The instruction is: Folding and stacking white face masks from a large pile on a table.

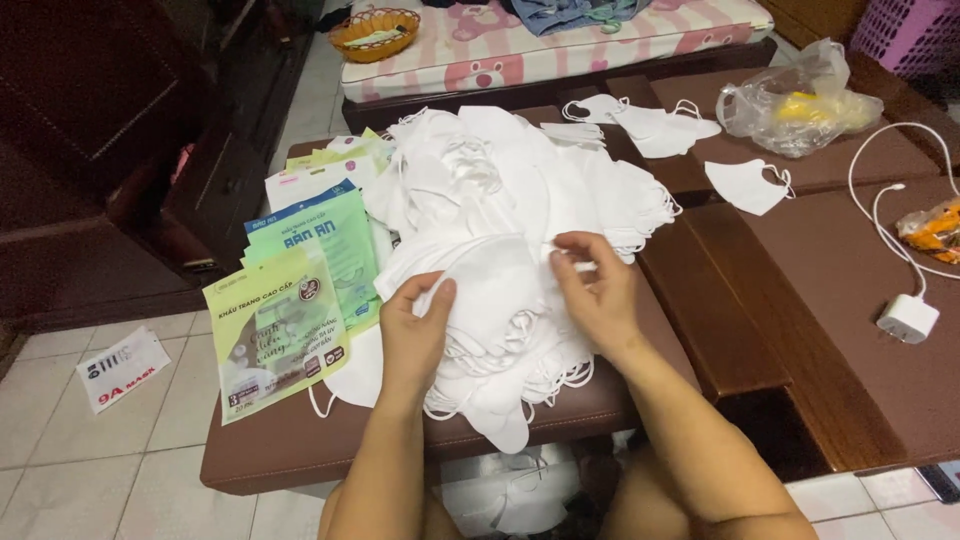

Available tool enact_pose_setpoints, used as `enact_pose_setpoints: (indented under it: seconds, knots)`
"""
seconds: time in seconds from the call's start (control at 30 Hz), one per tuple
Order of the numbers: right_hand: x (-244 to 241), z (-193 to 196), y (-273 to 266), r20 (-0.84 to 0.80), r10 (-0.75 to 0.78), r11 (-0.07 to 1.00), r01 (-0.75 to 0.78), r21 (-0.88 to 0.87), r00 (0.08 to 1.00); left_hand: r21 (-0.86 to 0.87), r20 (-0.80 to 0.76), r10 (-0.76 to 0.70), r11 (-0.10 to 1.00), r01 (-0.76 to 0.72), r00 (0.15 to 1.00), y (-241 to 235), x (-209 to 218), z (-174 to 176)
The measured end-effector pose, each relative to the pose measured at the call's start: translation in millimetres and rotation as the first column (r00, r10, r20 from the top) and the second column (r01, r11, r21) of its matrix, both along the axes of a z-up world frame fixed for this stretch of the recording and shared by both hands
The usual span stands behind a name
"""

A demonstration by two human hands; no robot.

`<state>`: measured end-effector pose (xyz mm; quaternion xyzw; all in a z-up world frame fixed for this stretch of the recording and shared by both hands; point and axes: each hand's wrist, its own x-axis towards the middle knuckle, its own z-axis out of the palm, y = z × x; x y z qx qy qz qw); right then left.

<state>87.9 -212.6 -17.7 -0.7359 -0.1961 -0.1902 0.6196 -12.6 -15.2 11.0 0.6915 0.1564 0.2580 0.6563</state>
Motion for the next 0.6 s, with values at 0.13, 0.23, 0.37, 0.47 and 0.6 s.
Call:
enact_pose_setpoints:
  seconds: [0.13, 0.23, 0.37, 0.47, 0.6]
  knots:
    - [28, -8, -24, 0.067, -0.089, 0.992, 0.094, -0.086, 0.994, 0.018, 0.132, 0.047, 0.999, -0.05, 0.99, 6, -5, 14]
    - [39, -9, -37, -0.006, -0.132, 0.955, 0.125, -0.267, 0.991, 0.049, 0.14, 0.071, 0.996, -0.078, 0.988, 13, -3, 12]
    - [16, 27, -32, -0.195, -0.109, 0.805, -0.028, -0.593, 0.975, 0.065, 0.079, 0.078, 0.994, -0.084, 0.994, 18, -1, 5]
    - [9, 45, -30, -0.265, -0.175, 0.725, -0.058, -0.687, 0.948, 0.089, 0.027, 0.055, 0.994, -0.057, 0.998, 20, 0, 1]
    - [23, 26, -41, -0.291, -0.223, 0.792, -0.002, -0.611, 0.93, 0.052, 0.004, 0.037, 0.998, -0.037, 0.999, 18, -6, 13]
